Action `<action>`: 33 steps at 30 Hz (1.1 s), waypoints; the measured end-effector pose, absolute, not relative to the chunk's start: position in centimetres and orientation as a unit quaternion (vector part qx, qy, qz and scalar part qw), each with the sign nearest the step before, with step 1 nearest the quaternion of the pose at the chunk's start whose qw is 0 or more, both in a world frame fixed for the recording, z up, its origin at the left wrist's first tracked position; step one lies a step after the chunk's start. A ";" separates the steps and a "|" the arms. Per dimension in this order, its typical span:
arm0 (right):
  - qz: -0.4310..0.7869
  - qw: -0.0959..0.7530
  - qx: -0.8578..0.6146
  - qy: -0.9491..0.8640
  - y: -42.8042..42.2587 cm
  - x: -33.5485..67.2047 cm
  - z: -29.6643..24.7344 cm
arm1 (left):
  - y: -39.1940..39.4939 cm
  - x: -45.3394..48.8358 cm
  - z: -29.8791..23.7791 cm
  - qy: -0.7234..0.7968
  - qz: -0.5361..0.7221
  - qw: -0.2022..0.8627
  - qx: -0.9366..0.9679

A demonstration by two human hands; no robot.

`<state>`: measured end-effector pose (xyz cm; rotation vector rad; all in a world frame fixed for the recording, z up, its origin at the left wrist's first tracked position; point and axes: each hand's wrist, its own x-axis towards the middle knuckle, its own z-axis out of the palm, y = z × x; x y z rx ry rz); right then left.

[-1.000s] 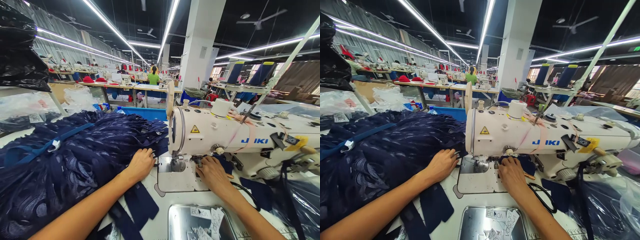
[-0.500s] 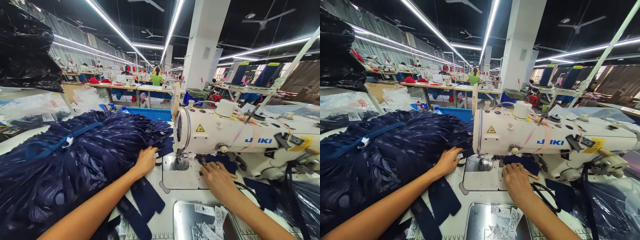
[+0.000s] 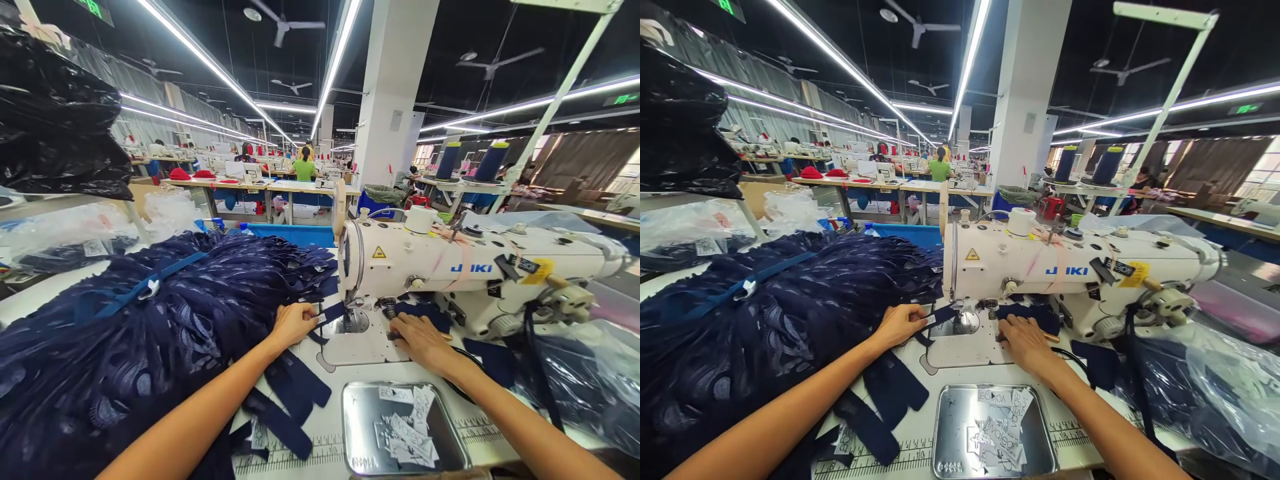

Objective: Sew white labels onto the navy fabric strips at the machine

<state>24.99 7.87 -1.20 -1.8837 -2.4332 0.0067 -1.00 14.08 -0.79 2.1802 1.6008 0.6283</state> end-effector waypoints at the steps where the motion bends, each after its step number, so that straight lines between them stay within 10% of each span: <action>1: 0.027 0.044 -0.614 -0.788 8.0 25.0 -1.1 | 14.1 -1.0 -0.9 0.568 0.235 0.194 0.765; 16: 0.322 0.258 -0.615 -0.673 9.4 16.6 -1.9 | 10.7 -1.8 -2.1 0.511 0.390 0.382 0.664; 24: 0.450 0.216 -0.553 -0.667 9.9 14.1 -0.9 | 8.4 -1.9 -1.4 0.496 0.471 0.428 0.590; 33: 0.259 0.226 -0.625 -0.701 7.1 22.2 -1.4 | 5.7 -3.5 -0.7 0.396 0.544 0.597 0.437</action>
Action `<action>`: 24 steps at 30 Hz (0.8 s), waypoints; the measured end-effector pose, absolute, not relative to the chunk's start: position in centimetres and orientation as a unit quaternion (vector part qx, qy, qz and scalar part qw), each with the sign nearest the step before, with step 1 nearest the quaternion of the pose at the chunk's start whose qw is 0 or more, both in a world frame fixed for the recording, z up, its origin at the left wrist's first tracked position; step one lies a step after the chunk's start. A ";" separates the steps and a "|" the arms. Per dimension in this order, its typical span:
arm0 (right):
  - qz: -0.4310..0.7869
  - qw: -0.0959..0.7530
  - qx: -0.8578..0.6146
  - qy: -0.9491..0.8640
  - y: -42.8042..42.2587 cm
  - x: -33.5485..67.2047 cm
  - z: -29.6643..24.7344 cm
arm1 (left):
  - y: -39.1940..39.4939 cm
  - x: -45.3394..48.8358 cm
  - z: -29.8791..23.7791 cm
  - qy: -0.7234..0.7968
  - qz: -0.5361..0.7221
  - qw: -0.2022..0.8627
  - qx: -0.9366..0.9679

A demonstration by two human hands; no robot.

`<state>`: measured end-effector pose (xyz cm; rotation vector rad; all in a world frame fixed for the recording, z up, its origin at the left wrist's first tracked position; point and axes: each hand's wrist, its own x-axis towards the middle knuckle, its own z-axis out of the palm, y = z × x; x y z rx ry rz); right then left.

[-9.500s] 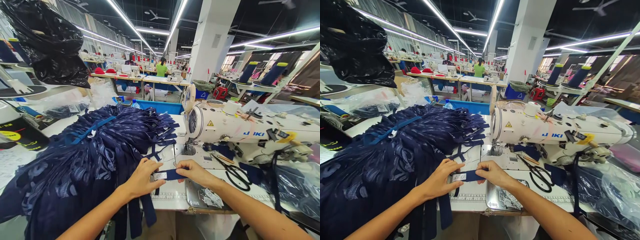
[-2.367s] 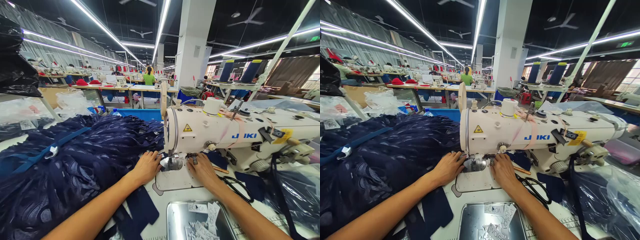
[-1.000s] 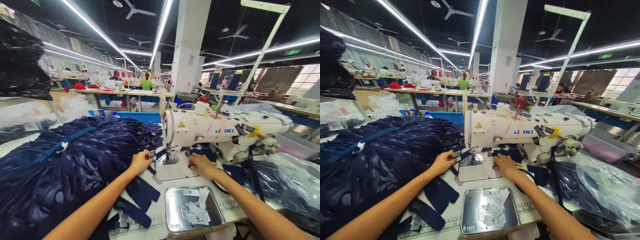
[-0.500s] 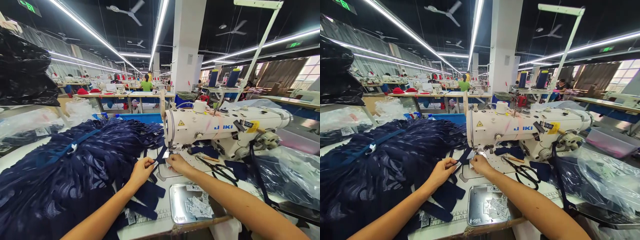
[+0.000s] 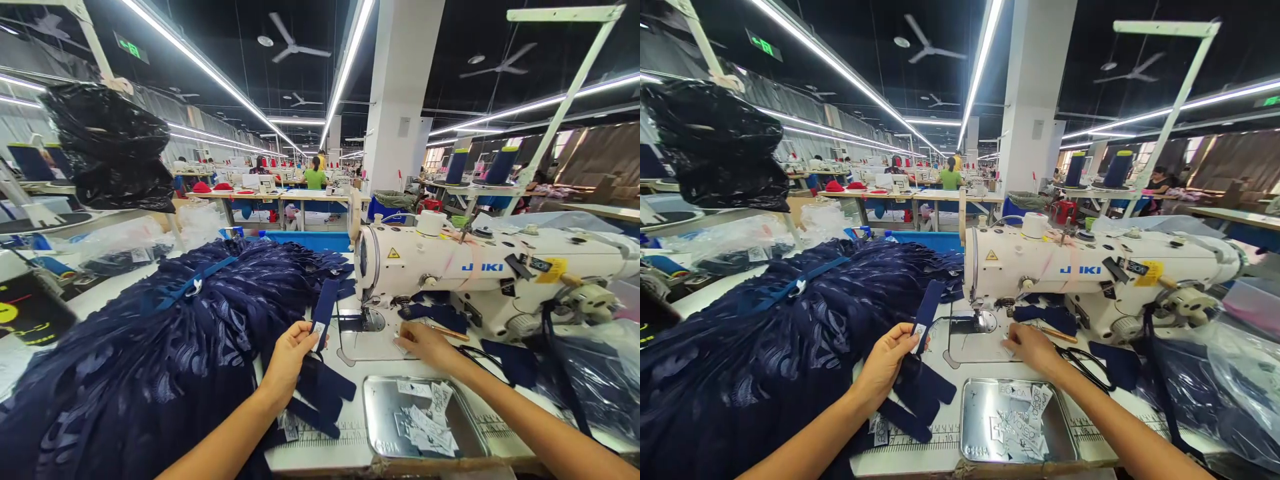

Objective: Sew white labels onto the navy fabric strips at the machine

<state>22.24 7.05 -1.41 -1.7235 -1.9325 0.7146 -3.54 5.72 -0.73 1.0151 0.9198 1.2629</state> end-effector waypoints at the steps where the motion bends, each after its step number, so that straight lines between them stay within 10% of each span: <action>1: 0.194 0.235 -0.642 -0.703 6.9 22.6 -1.5 | 5.6 -3.6 -0.8 0.391 0.548 0.600 0.431; 4: 0.100 0.271 -0.614 -0.734 6.3 21.7 -1.3 | 5.5 -3.7 -0.8 0.380 0.553 0.609 0.423; 16: 0.564 0.458 -0.360 -0.585 6.6 12.2 1.2 | 5.3 -3.7 -0.7 0.413 0.533 0.501 0.542; 24: 0.453 0.337 -0.341 -0.751 3.8 12.8 1.0 | 5.4 -4.2 -0.5 0.447 0.595 0.263 0.615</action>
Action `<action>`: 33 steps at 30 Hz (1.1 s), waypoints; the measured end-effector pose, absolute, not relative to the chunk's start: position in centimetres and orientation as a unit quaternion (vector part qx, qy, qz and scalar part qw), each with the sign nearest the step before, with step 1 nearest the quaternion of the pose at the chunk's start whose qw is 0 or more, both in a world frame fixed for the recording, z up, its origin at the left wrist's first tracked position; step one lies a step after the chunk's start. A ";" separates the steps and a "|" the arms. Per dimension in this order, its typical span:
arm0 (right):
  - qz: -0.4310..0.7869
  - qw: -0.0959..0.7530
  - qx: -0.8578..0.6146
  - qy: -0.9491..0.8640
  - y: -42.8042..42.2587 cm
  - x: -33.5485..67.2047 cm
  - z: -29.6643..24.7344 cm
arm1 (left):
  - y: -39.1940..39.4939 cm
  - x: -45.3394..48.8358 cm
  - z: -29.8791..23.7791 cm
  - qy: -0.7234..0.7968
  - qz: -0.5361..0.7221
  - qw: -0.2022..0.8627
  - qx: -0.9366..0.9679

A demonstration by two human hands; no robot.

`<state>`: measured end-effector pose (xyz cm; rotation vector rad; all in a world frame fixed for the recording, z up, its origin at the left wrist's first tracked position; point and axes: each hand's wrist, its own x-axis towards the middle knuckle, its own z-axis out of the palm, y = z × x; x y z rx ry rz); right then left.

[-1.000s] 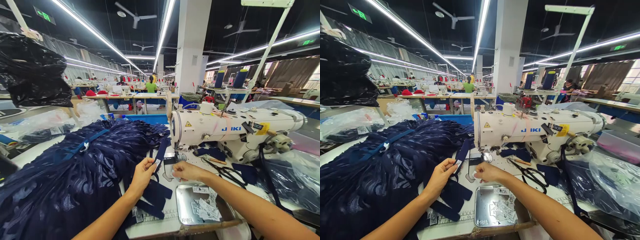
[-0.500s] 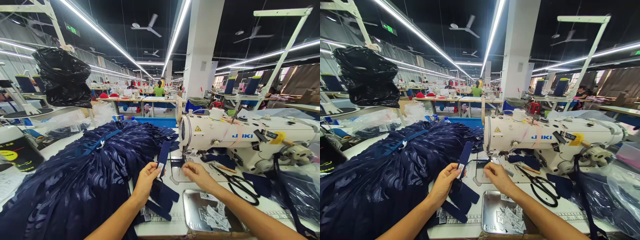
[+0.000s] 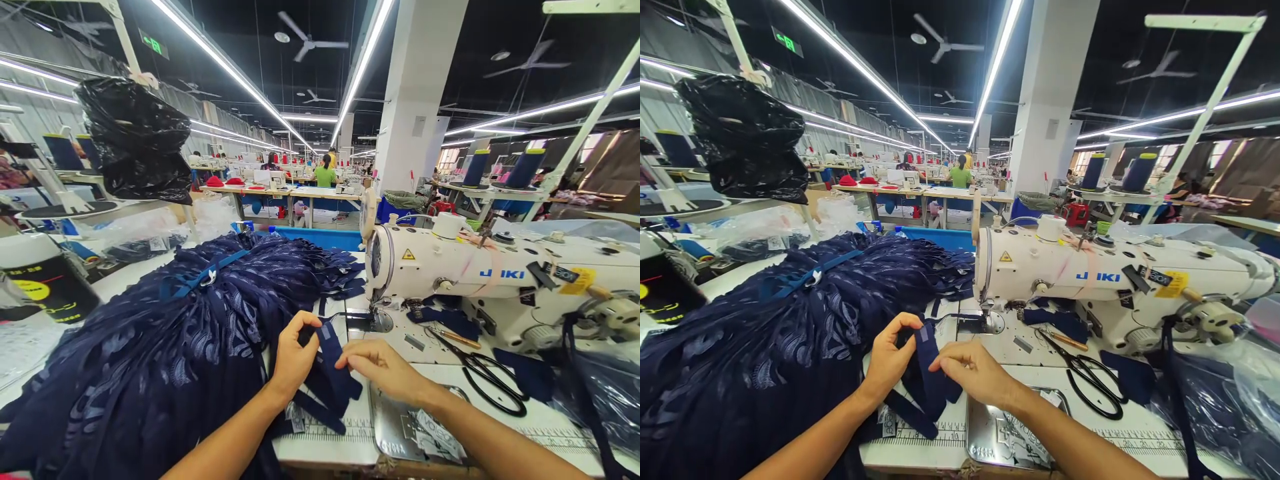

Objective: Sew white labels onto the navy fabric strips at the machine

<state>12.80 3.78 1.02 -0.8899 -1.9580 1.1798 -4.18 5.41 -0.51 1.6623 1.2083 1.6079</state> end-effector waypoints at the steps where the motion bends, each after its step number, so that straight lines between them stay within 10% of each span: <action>1: 0.436 0.326 -0.350 -0.763 3.7 12.8 0.9 | 5.4 -4.2 -0.6 0.445 0.595 0.270 0.613; 33: 0.573 0.468 -0.326 -0.588 4.4 13.3 0.0 | 5.1 -4.0 -0.8 0.424 0.545 0.257 0.676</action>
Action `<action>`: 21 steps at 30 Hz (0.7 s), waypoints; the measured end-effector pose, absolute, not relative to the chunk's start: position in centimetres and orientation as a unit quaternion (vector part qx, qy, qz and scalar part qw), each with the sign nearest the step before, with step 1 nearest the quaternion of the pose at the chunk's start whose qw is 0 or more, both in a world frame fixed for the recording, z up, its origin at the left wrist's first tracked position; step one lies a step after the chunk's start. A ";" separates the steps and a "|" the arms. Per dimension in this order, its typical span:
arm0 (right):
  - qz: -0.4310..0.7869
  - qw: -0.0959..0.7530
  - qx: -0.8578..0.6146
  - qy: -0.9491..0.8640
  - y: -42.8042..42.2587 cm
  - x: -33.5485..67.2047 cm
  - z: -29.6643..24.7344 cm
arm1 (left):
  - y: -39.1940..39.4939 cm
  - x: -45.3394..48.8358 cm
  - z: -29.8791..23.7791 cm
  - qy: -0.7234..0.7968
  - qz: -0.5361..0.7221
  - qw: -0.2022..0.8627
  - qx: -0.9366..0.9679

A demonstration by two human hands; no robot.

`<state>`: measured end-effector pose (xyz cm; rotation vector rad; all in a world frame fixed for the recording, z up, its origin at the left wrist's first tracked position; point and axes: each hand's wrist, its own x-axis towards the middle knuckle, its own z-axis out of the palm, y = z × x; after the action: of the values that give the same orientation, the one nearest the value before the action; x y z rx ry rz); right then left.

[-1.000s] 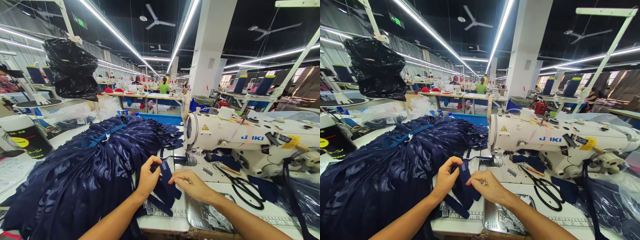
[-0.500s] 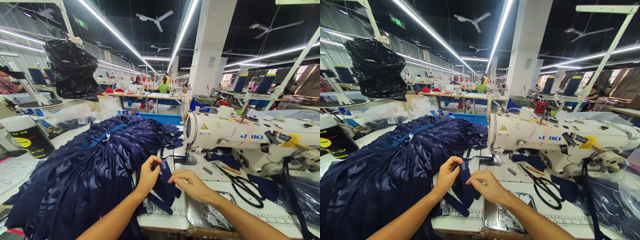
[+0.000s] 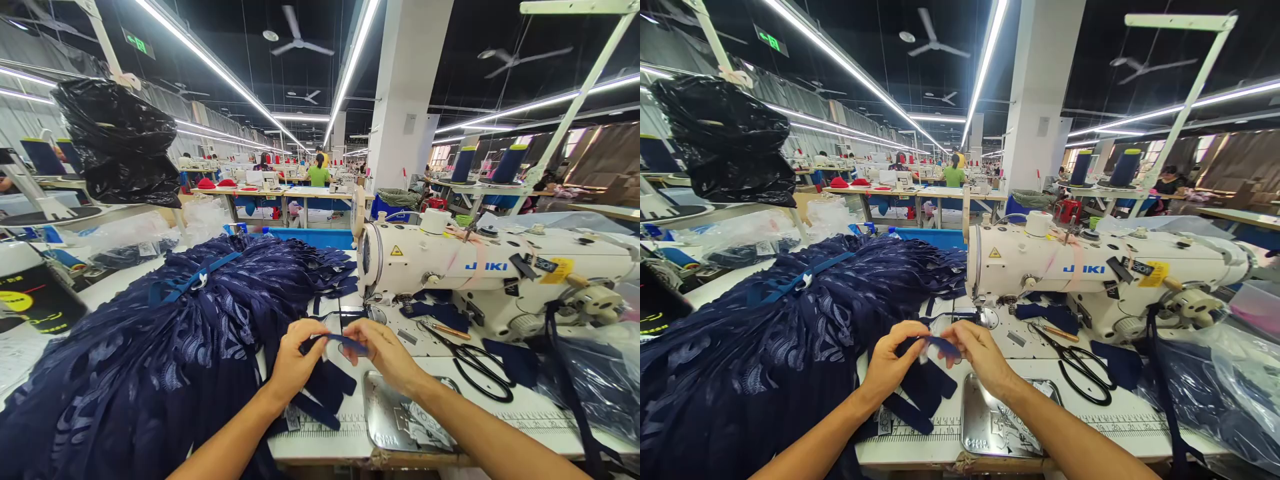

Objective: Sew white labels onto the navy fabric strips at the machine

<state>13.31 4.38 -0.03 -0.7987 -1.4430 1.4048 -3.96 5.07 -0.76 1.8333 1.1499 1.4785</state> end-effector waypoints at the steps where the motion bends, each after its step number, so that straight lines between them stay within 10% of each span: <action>1: 0.567 0.478 -0.314 -0.594 4.4 13.3 -0.1 | 5.1 -3.9 -0.8 0.448 0.539 0.282 0.655; 21: 0.549 0.484 -0.415 -0.540 5.4 13.1 -1.1 | 4.8 -3.5 -0.3 0.455 0.470 0.502 0.566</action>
<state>13.08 5.36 -1.08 -1.0101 -1.3150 1.3380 -3.54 4.83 -0.29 1.3675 1.0983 1.1351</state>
